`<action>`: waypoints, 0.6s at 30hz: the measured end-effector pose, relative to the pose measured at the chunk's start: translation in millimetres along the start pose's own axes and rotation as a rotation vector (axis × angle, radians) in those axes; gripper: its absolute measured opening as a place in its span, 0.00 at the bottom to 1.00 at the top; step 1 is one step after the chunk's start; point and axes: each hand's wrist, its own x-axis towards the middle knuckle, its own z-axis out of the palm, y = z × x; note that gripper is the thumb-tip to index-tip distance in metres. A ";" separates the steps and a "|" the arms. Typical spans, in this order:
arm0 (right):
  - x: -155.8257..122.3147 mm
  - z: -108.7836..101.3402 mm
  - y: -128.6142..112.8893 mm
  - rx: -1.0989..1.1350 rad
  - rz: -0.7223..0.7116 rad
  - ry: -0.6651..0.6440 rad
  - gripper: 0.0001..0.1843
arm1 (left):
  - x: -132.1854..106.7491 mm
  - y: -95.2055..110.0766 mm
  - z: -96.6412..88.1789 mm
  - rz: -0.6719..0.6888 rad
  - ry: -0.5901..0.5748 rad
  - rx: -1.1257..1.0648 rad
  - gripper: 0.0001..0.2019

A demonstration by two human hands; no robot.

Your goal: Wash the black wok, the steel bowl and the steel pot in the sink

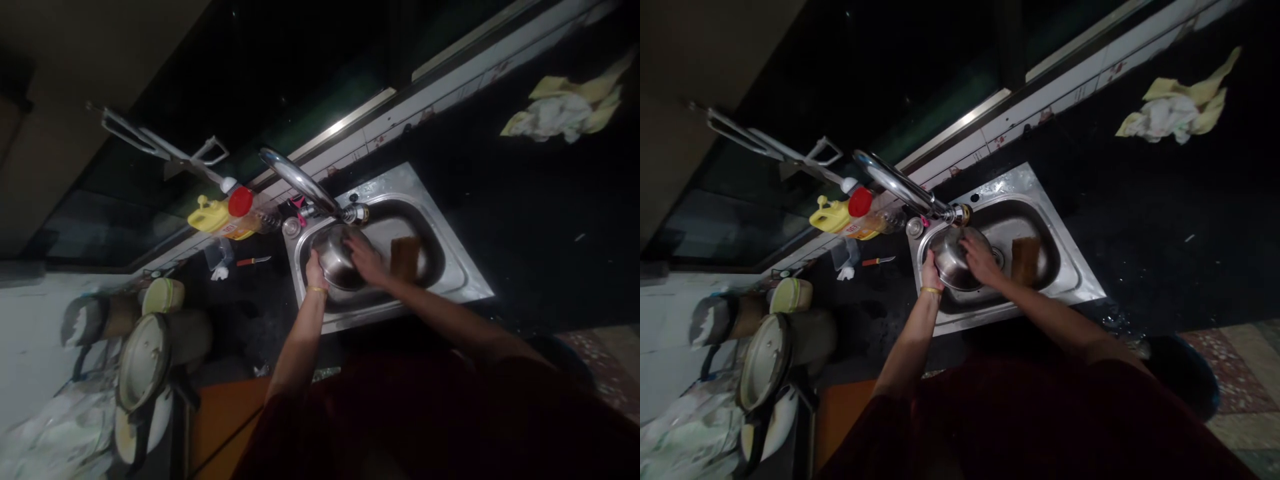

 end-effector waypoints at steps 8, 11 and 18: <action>19.2 -19.5 59.9 0.054 0.408 0.060 0.24 | 28.9 -4.3 20.6 0.145 -0.202 0.369 0.17; 12.9 -24.4 72.5 0.023 0.512 0.113 0.23 | 51.4 13.0 27.4 0.201 -0.270 0.682 0.17; -6.6 -27.3 73.6 0.219 0.520 0.105 0.21 | 76.8 111.6 37.0 0.177 -0.296 0.773 0.16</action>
